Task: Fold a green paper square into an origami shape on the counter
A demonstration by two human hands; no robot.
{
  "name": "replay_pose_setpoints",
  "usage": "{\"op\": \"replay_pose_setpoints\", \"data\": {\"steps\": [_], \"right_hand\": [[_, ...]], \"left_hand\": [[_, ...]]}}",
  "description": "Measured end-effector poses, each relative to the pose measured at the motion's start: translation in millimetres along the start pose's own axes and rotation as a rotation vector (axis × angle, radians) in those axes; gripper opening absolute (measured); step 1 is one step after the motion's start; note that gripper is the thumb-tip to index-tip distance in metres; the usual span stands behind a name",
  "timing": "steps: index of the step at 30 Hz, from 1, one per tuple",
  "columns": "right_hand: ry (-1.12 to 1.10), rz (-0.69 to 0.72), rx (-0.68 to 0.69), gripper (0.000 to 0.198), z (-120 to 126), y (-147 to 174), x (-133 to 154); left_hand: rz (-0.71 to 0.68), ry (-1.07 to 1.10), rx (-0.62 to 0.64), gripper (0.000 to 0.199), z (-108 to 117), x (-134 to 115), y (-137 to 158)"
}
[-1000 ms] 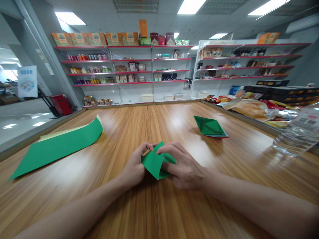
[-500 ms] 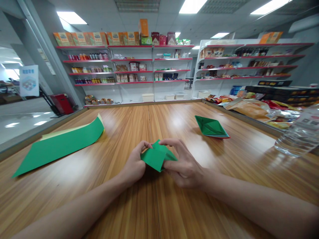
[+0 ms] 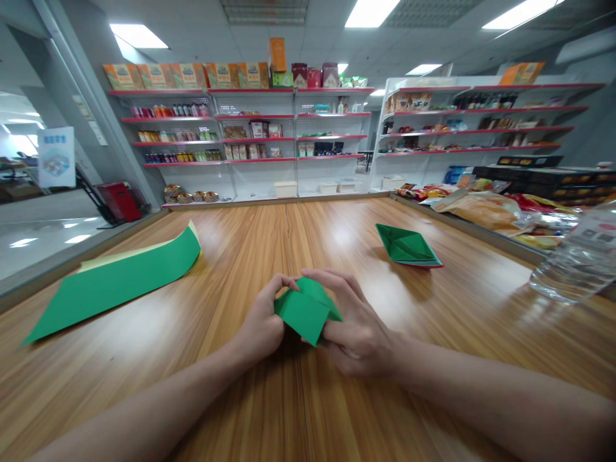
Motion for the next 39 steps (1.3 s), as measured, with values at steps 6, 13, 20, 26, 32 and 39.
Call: {"op": "replay_pose_setpoints", "data": {"steps": [6, 13, 20, 26, 32, 39], "right_hand": [[-0.076, -0.008, 0.003, 0.020, -1.1, -1.9, -1.6], [-0.013, -0.078, 0.004, 0.018, -4.4, 3.5, -6.6], [0.031, -0.010, -0.037, 0.045, -0.6, 5.5, -11.5], [0.054, 0.102, 0.233, 0.047, -14.9, 13.2, -18.7], [0.057, 0.082, 0.400, 0.053, -24.0, 16.5, -16.9], [-0.245, -0.673, -0.082, 0.030, -13.1, 22.0, -50.1]], "left_hand": [[0.018, -0.003, -0.002, 0.030, 2.1, -2.4, 0.8], [0.053, -0.020, -0.058, 0.024, 4.9, -3.1, -1.9], [0.165, 0.078, -0.098, 0.047, 5.5, 0.4, -3.6], [0.561, 0.662, 0.034, 0.063, 3.9, -0.2, -2.7], [0.645, 0.515, -0.155, 0.025, 7.3, 17.1, -7.3], [0.621, 0.604, -0.059, 0.034, 1.1, 7.4, -7.0]]}}
Point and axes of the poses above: each hand's wrist, its own y-axis away from the middle knuckle, its own z-axis out of the back of the hand, x = y × z, the point moved 4 cm from there along -y, towards the middle knuckle, and after that the axes turned 14 degrees about -x, right-handed, at the moved point
